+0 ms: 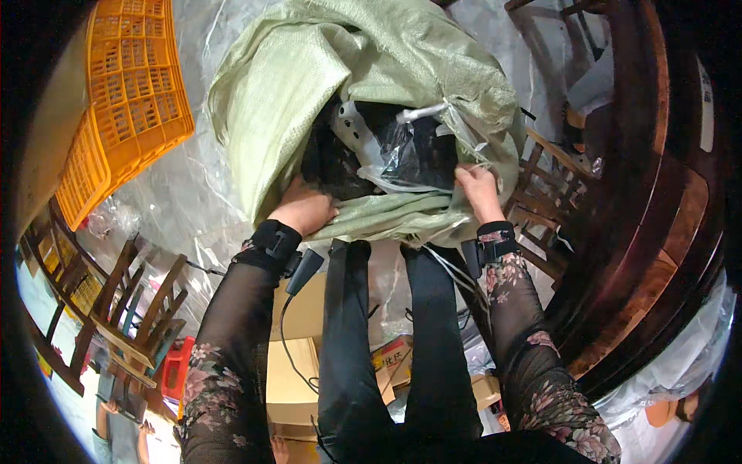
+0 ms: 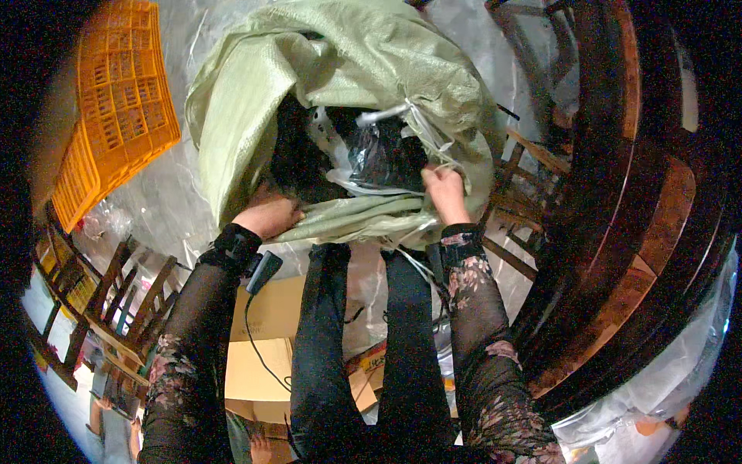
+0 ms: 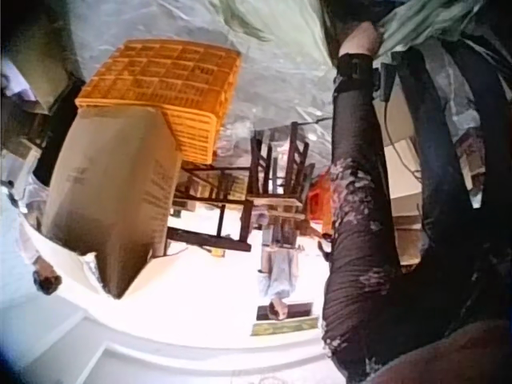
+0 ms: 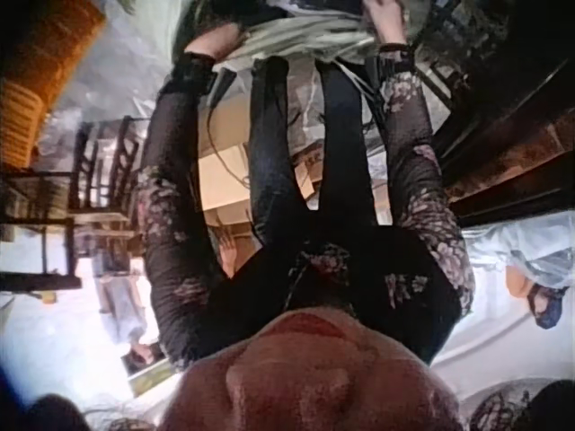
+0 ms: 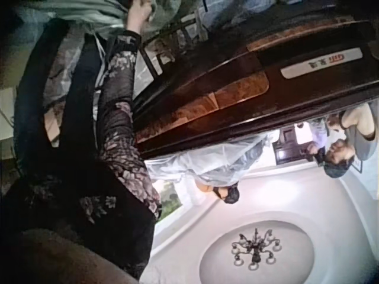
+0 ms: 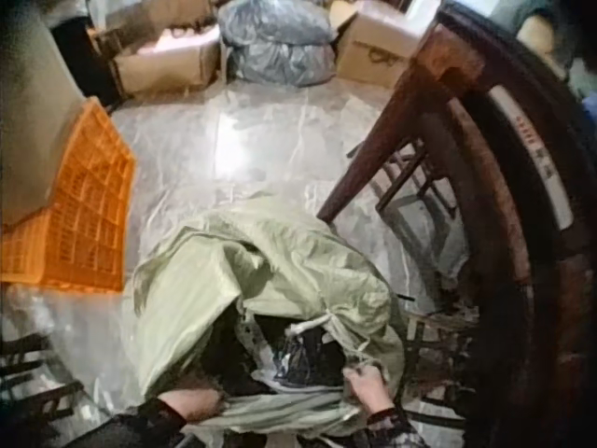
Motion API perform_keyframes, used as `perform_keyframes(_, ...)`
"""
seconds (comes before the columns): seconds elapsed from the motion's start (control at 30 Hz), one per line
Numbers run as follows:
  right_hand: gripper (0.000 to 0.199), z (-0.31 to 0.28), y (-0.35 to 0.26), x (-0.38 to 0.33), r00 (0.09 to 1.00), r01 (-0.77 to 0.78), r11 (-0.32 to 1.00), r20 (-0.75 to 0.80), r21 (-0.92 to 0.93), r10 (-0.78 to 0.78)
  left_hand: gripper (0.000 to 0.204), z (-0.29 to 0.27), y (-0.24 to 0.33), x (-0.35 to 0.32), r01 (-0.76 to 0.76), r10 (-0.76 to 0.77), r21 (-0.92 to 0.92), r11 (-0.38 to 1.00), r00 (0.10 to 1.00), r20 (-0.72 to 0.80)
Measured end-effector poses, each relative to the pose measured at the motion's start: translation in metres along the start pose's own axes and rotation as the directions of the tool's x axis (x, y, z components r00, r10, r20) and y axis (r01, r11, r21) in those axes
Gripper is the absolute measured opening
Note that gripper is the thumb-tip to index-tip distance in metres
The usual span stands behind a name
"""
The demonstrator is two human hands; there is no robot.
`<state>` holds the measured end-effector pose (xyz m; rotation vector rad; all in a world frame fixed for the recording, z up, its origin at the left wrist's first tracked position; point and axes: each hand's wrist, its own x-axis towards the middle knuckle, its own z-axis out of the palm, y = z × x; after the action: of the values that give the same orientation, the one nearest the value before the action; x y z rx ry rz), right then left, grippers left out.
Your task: The recorder extracts clogs from packaging and attaches decorative charms to them at a communal workstation.
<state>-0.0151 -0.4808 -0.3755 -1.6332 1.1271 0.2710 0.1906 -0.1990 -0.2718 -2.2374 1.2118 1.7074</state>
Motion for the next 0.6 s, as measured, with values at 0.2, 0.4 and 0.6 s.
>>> perform_keyframes(0.2,0.064,0.059,-0.067,0.015,0.971,0.235,0.932,0.104,-0.277,-0.214,0.033,0.032,0.008,0.013,-0.001,0.009,0.046,0.999,0.986,-0.165)
perform_keyframes(0.4,0.041,0.095,-0.071,0.011,0.971,0.178,0.879,-0.064,-0.442,-0.229,0.035,0.05,0.03,0.031,-0.104,-0.145,-0.494,0.863,0.886,-0.44)
perform_keyframes(0.6,0.008,0.077,-0.06,0.028,0.954,0.294,0.95,-0.036,-0.106,-0.299,0.039,0.057,0.062,0.054,-0.048,-0.244,-0.978,0.205,0.965,-0.098)
